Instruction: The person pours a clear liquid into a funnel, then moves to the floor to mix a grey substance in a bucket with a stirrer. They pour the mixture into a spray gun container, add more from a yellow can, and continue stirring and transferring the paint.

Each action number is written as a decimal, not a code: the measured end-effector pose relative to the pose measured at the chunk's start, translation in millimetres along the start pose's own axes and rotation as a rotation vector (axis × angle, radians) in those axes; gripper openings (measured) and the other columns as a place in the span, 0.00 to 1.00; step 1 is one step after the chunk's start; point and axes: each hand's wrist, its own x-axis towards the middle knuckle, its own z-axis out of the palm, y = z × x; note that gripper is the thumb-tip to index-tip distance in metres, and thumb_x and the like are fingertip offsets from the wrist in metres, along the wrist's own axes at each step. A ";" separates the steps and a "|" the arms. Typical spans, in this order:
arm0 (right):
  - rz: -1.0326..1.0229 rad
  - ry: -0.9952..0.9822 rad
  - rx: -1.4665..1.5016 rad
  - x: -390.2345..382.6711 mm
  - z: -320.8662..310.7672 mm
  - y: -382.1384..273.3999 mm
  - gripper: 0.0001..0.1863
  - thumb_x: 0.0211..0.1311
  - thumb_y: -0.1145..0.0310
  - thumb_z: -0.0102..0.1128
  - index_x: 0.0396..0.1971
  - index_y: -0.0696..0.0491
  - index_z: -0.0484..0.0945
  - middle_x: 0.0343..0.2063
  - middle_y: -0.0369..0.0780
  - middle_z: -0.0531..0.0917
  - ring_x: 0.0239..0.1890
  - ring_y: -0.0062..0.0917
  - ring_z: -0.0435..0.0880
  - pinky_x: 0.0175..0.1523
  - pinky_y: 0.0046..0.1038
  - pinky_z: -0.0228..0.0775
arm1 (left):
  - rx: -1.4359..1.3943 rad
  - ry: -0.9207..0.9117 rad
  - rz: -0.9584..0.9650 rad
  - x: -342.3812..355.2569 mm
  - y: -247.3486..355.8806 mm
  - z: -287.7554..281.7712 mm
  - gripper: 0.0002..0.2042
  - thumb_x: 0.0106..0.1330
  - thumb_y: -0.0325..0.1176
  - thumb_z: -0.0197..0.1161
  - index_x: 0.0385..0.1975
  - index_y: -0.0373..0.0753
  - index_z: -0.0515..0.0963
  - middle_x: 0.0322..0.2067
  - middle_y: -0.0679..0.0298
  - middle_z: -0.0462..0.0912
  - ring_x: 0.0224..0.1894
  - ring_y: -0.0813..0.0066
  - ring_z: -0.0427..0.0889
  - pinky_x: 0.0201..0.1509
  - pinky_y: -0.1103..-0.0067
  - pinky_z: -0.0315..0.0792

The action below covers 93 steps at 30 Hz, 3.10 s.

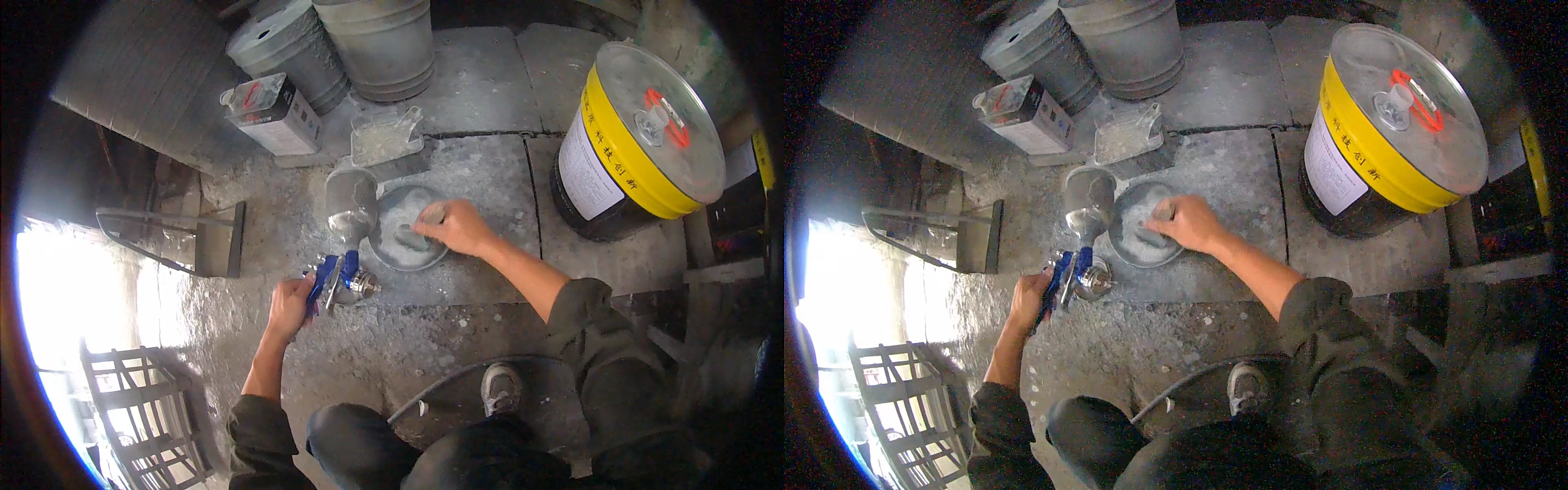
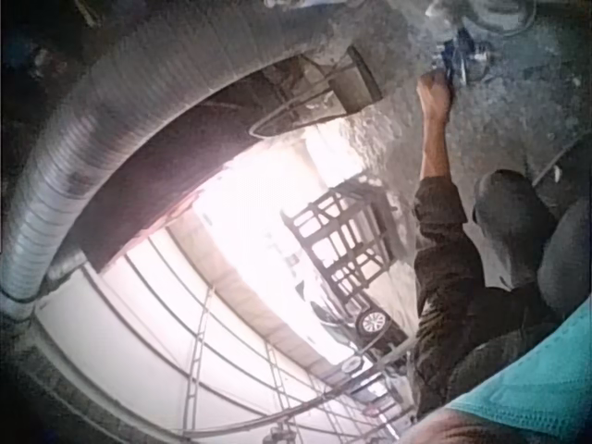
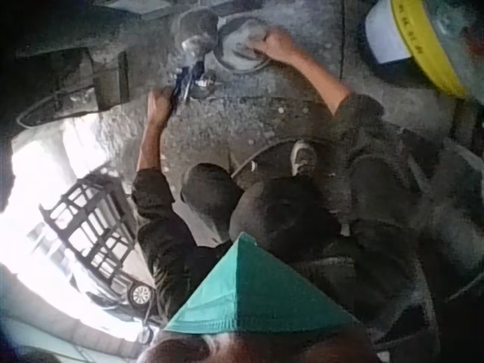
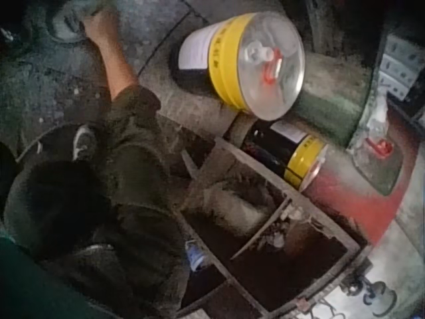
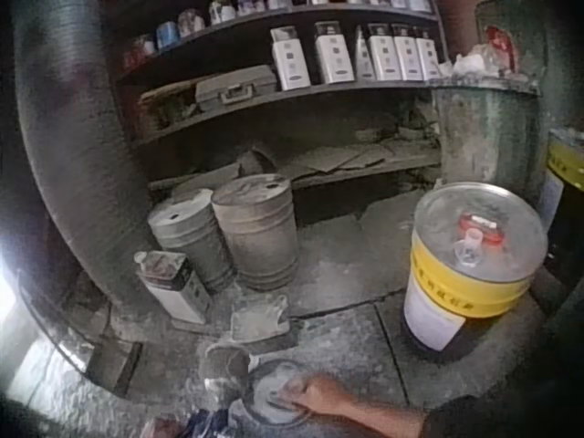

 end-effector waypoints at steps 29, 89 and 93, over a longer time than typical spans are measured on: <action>0.331 0.419 0.600 1.6 2.1 -2.3 0.15 0.60 0.58 0.68 0.31 0.56 0.82 0.18 0.37 0.82 0.17 0.16 0.77 0.23 0.21 0.68 | -1.176 -0.518 -0.132 -21.4 -15.8 5.7 0.17 0.72 0.43 0.45 0.41 0.34 0.73 0.21 0.61 0.75 0.13 0.77 0.67 0.15 0.82 0.61; 0.076 0.252 -0.106 -28.0 25.7 7.9 0.13 0.56 0.55 0.69 0.33 0.49 0.86 0.24 0.46 0.85 0.28 0.41 0.85 0.35 0.34 0.74 | -0.187 -0.080 0.016 -41.1 -34.2 -6.4 0.12 0.55 0.24 0.67 0.38 0.31 0.73 0.23 0.65 0.77 0.19 0.79 0.74 0.21 0.79 0.66; 0.068 0.283 -0.138 -22.7 24.5 3.8 0.15 0.55 0.54 0.69 0.33 0.50 0.86 0.28 0.47 0.86 0.32 0.43 0.85 0.37 0.38 0.76 | 0.057 -0.013 0.151 -39.1 -63.2 -13.7 0.14 0.58 0.29 0.68 0.39 0.33 0.72 0.23 0.59 0.77 0.22 0.72 0.75 0.28 0.75 0.70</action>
